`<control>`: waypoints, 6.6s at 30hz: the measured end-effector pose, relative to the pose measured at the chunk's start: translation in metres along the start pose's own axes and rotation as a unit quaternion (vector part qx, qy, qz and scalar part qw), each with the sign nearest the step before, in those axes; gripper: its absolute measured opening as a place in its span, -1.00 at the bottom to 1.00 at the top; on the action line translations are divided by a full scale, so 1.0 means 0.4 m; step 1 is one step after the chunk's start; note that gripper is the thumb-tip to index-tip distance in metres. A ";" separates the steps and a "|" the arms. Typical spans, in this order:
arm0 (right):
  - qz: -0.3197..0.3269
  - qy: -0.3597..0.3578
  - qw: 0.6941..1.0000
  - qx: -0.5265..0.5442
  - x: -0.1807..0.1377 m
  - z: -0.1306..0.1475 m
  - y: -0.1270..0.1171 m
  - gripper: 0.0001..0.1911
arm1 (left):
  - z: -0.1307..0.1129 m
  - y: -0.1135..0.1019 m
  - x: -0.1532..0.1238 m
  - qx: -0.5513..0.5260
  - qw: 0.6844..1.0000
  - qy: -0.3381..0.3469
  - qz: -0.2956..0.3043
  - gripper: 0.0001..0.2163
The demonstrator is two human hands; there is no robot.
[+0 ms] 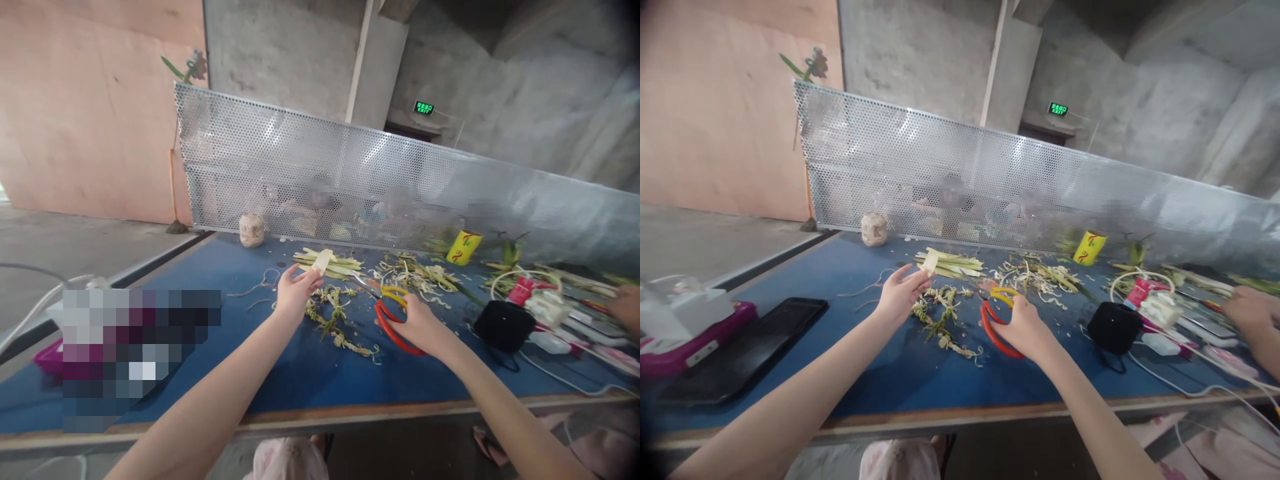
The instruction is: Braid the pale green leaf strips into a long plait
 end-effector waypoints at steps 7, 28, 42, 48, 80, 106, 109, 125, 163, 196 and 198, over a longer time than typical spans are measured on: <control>0.026 -0.027 0.998 0.042 -0.058 0.056 0.009 -0.37 | 0.008 0.003 -0.004 -0.013 1.000 -0.011 0.010 -0.45; 0.078 -0.055 0.995 0.026 -0.060 0.122 0.055 -0.30 | 0.046 0.017 -0.013 -0.022 0.996 -0.053 0.068 -0.43; 0.051 -0.075 0.996 0.023 -0.070 0.131 0.031 -0.44 | 0.046 0.020 -0.018 -0.030 0.995 -0.058 0.074 -0.44; 0.041 -0.083 0.996 0.017 -0.062 0.126 0.032 -0.47 | 0.049 0.020 -0.015 -0.027 0.995 -0.063 0.074 -0.45; -0.014 0.091 0.988 -0.122 0.053 -0.035 0.014 -0.45 | 0.020 0.019 -0.016 0.040 0.996 -0.010 0.083 -0.36; 0.029 -0.337 0.923 0.183 -0.006 0.371 0.009 -0.79 | -0.025 0.031 -0.011 0.366 0.874 0.226 0.224 -0.50; 0.032 -0.332 0.915 0.226 0.009 0.363 0.027 -0.80 | -0.023 0.026 -0.007 0.421 0.851 0.226 0.217 -0.48; 0.110 -0.512 0.851 0.047 -0.090 0.349 0.091 -0.91 | -0.036 0.036 -0.009 0.515 0.795 0.243 0.210 -0.53; -0.122 -0.366 0.901 0.197 0.010 0.296 -0.002 -0.81 | 0.052 0.027 -0.017 0.128 0.974 -0.029 0.184 -0.53; -0.011 -0.344 0.895 0.284 0.001 0.313 0.043 -0.89 | -0.017 0.050 -0.032 0.418 0.848 0.209 0.248 -0.45; -0.009 -0.341 0.895 0.287 0.002 0.314 0.046 -0.88 | -0.016 0.051 -0.033 0.421 0.844 0.216 0.252 -0.46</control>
Point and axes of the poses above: each hand's wrist, its own x-axis towards the middle knuckle, its own y-axis out of the palm, z = x × y, the point moved 7 cm from there along x, towards the middle knuckle, and after that the axes turned 12 degrees about y, right-handed, at the moved point
